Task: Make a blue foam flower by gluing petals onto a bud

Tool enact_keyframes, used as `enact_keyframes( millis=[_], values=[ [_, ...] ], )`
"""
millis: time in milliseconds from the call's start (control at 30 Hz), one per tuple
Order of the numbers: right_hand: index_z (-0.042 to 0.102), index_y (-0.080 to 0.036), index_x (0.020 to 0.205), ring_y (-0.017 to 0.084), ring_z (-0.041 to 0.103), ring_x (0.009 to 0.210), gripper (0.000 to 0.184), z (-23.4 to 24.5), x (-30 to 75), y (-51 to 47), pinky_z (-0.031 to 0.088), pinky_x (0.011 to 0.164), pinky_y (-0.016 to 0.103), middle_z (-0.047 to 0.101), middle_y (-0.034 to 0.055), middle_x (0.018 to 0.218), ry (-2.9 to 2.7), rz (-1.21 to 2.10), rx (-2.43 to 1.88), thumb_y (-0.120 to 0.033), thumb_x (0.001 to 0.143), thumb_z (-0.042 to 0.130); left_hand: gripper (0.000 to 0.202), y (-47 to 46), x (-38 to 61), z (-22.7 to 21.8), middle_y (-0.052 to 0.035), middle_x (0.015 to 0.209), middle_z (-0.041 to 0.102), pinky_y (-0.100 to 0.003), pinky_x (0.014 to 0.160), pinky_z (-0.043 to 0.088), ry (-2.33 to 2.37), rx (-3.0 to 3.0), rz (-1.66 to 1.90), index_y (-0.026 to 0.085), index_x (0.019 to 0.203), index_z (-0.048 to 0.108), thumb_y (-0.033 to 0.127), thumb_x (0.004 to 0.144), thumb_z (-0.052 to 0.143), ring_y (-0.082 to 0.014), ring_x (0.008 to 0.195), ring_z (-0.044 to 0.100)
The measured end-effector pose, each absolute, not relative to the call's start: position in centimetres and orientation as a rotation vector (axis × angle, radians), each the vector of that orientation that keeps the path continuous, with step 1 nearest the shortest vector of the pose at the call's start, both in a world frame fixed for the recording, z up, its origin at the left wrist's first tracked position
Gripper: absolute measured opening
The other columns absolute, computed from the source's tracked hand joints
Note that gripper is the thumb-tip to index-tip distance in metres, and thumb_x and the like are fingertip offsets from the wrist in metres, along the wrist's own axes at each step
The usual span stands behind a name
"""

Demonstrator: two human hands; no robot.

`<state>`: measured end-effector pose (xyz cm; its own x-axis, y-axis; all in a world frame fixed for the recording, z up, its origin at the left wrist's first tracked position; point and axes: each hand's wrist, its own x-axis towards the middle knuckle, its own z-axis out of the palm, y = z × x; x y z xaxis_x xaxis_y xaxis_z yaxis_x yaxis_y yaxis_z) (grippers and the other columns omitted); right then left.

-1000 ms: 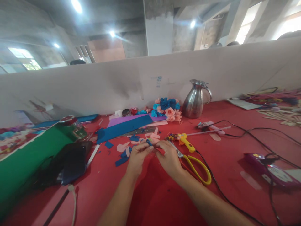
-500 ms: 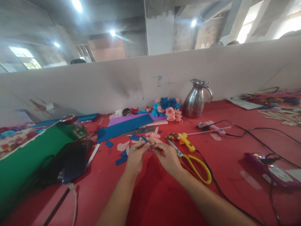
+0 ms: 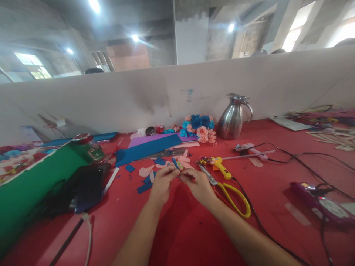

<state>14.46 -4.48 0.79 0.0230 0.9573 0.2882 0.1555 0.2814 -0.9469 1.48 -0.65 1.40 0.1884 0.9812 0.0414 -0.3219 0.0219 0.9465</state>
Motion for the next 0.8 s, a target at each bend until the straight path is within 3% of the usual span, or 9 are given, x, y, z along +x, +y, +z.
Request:
enact_keyframes(
  millis=[233,433,533,800],
  values=[
    [0.068,-0.02,0.08,0.017,0.061,0.074,0.017,1.04,14.65,-4.49,0.043,0.067,0.025,0.068,0.0007,0.077,-1.411,0.867,-1.127,-0.027,0.081,0.052,0.02,-1.0,1.87,1.98,-0.0005,0.064,0.062,-0.023,0.066,0.04,0.771,1.011,1.152,0.015,0.069,0.073,0.032,0.06,0.08,-0.011,0.064,0.051],
    [0.067,-0.021,0.079,0.017,0.061,0.072,0.018,0.87,14.55,-4.46,0.043,0.065,0.026,0.067,0.0005,0.075,-1.427,0.884,-1.123,-0.027,0.083,0.05,0.017,-0.87,1.77,1.76,0.0009,0.065,0.061,-0.023,0.065,0.039,0.793,0.977,1.189,0.016,0.064,0.069,0.025,0.056,0.082,-0.0108,0.065,0.05],
    [0.066,-0.02,0.079,0.017,0.061,0.071,0.018,0.77,14.53,-4.4,0.043,0.065,0.026,0.067,0.0003,0.073,-1.41,0.892,-1.113,-0.029,0.083,0.051,0.017,-0.86,1.74,1.67,-0.0002,0.068,0.061,-0.024,0.066,0.039,0.783,0.996,1.151,0.016,0.071,0.071,0.026,0.059,0.079,-0.0116,0.067,0.051],
    [0.065,-0.019,0.076,0.015,0.06,0.071,0.02,0.49,14.52,-4.3,0.042,0.064,0.024,0.067,0.0005,0.074,-1.442,0.898,-1.117,-0.03,0.085,0.051,0.011,-0.9,1.75,1.6,-0.0005,0.067,0.06,-0.024,0.066,0.038,0.774,1.048,1.17,0.015,0.064,0.07,0.023,0.06,0.077,-0.0118,0.067,0.05]
  ],
)
